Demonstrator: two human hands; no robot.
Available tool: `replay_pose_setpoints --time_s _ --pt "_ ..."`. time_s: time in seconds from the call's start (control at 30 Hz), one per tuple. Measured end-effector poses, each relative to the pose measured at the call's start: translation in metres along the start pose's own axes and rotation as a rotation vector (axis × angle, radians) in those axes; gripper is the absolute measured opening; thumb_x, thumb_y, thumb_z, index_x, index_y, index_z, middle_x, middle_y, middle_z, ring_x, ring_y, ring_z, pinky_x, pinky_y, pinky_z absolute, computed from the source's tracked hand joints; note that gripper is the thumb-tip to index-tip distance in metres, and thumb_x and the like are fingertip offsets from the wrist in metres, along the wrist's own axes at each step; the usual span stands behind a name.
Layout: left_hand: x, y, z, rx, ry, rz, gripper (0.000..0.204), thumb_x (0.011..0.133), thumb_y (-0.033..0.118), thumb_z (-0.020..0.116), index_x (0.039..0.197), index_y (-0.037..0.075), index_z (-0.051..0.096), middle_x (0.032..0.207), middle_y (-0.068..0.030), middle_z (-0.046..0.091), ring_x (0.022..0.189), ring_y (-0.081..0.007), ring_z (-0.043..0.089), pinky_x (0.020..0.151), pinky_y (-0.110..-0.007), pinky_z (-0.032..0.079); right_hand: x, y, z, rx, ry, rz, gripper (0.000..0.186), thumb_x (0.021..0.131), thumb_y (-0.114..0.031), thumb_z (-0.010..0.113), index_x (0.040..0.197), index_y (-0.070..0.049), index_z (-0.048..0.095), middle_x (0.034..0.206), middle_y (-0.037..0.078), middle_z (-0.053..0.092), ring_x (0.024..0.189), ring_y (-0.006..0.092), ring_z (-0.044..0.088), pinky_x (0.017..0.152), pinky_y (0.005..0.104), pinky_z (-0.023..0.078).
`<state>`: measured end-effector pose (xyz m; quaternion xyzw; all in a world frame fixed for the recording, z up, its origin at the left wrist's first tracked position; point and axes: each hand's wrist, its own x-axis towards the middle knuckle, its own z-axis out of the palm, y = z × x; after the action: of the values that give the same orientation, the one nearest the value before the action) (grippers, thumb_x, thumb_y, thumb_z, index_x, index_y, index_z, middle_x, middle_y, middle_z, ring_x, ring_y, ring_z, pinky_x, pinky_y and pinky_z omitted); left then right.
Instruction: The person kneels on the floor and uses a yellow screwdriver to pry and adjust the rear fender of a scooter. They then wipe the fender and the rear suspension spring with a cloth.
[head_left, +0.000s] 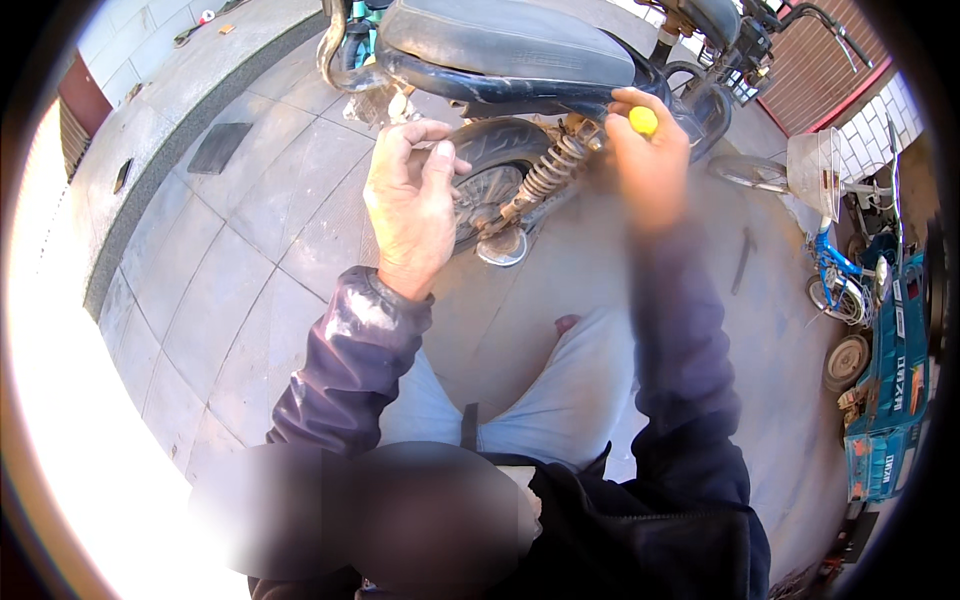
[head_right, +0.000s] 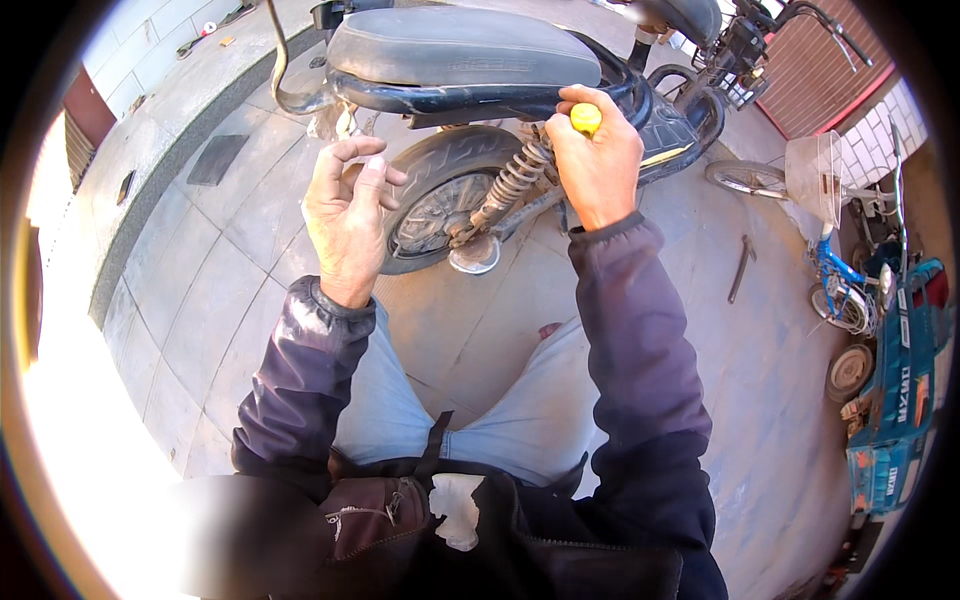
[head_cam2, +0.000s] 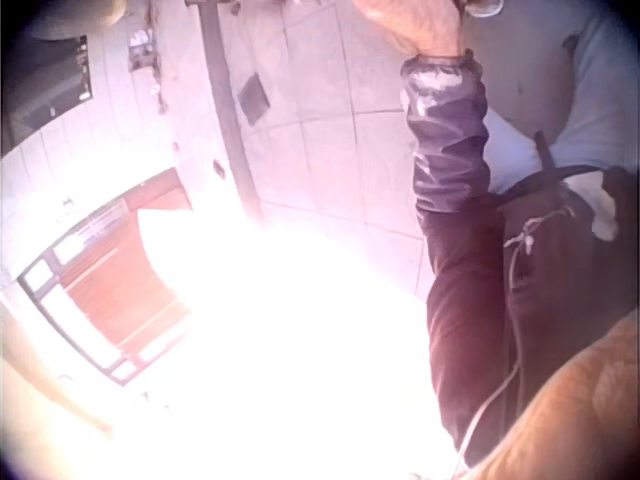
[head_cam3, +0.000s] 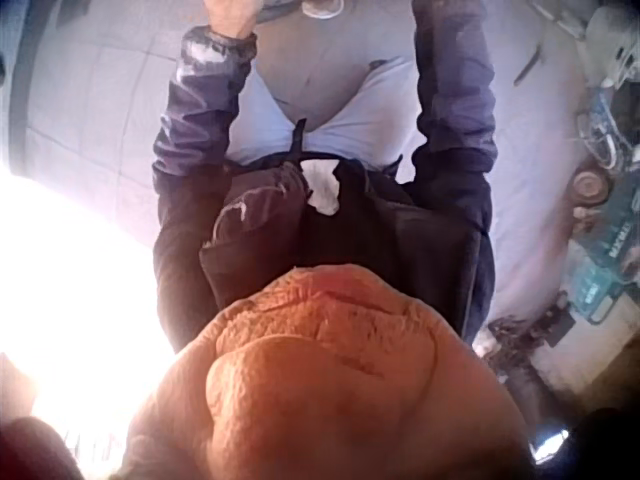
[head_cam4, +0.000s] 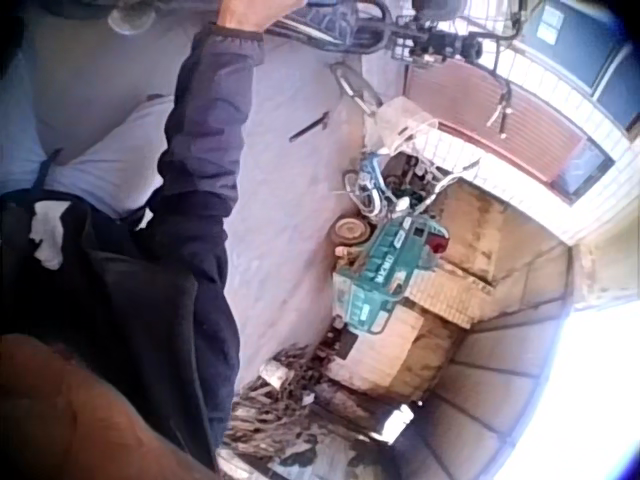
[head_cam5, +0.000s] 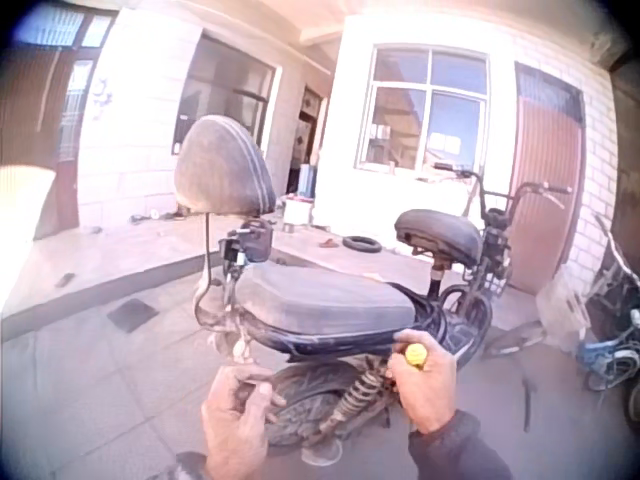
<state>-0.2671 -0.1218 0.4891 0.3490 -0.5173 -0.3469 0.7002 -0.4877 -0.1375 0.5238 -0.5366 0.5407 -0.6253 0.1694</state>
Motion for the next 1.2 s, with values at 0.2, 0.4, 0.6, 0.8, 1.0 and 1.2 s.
replay_pose_setpoints --time_s 0.2,0.4,0.6,0.8,1.0,1.2 --pt "-0.019 0.003 0.002 -0.207 -0.136 -0.345 0.028 0.091 0.003 0.051 0.118 -0.003 0.056 0.096 -0.0112 0.063 0.072 -0.0137 0.064 0.055 -0.021 0.048 0.023 0.022 0.012 -0.246 -0.007 -0.094 0.041 0.074 -0.01 0.065 0.115 -0.005 0.067 0.098 0.009 0.069 0.087 0.0157 0.064 0.083 0.0271 0.049" --pt "-0.008 -0.025 0.013 -0.539 -0.169 -0.468 0.05 0.09 0.005 0.049 0.139 0.003 0.04 0.096 -0.0117 0.062 0.075 -0.0166 0.063 0.06 -0.025 0.048 0.026 0.018 0.025 -0.428 0.004 -0.254 0.042 0.072 -0.01 0.067 0.114 -0.008 0.067 0.099 0.012 0.063 0.091 0.0236 0.064 0.084 0.0319 0.049" --pt "0.013 -0.042 0.018 -0.917 -0.276 -0.43 0.058 0.088 0.001 0.045 0.144 0.006 0.032 0.097 -0.0118 0.062 0.078 -0.0196 0.061 0.063 -0.029 0.046 0.026 0.028 0.03 -0.491 0.028 -0.476 0.045 0.071 -0.004 0.066 0.116 -0.006 0.063 0.1 0.014 0.06 0.092 0.0288 0.063 0.083 0.0352 0.05" --pt "0.02 -0.04 0.015 -0.82 -0.295 -0.437 0.064 0.087 0.002 0.045 0.147 0.006 0.025 0.097 -0.0126 0.063 0.078 -0.0192 0.062 0.064 -0.028 0.048 0.025 0.028 0.031 -0.507 0.014 -0.491 0.047 0.072 -0.001 0.066 0.118 -0.004 0.062 0.106 0.015 0.059 0.098 0.0317 0.062 0.087 0.0358 0.048" --pt "-0.001 -0.024 0.02 -0.807 -0.347 -0.434 0.071 0.087 0.002 0.045 0.151 0.005 0.014 0.092 -0.0141 0.063 0.071 -0.0199 0.064 0.061 -0.027 0.05 0.014 0.022 0.036 -0.615 0.049 -0.47 0.049 0.072 -0.004 0.068 0.12 -0.005 0.061 0.111 0.016 0.058 0.099 0.0339 0.061 0.088 0.0373 0.049" --pt "-0.004 -0.033 0.018 -1.171 -0.413 -0.61 0.066 0.088 0.006 0.045 0.15 0.004 0.021 0.094 -0.0115 0.063 0.077 -0.0194 0.063 0.064 -0.028 0.049 0.009 0.022 0.037 -0.698 0.045 -0.479 0.055 0.072 -0.005 0.069 0.126 -0.006 0.059 0.117 0.015 0.056 0.097 0.0341 0.063 0.085 0.038 0.051"
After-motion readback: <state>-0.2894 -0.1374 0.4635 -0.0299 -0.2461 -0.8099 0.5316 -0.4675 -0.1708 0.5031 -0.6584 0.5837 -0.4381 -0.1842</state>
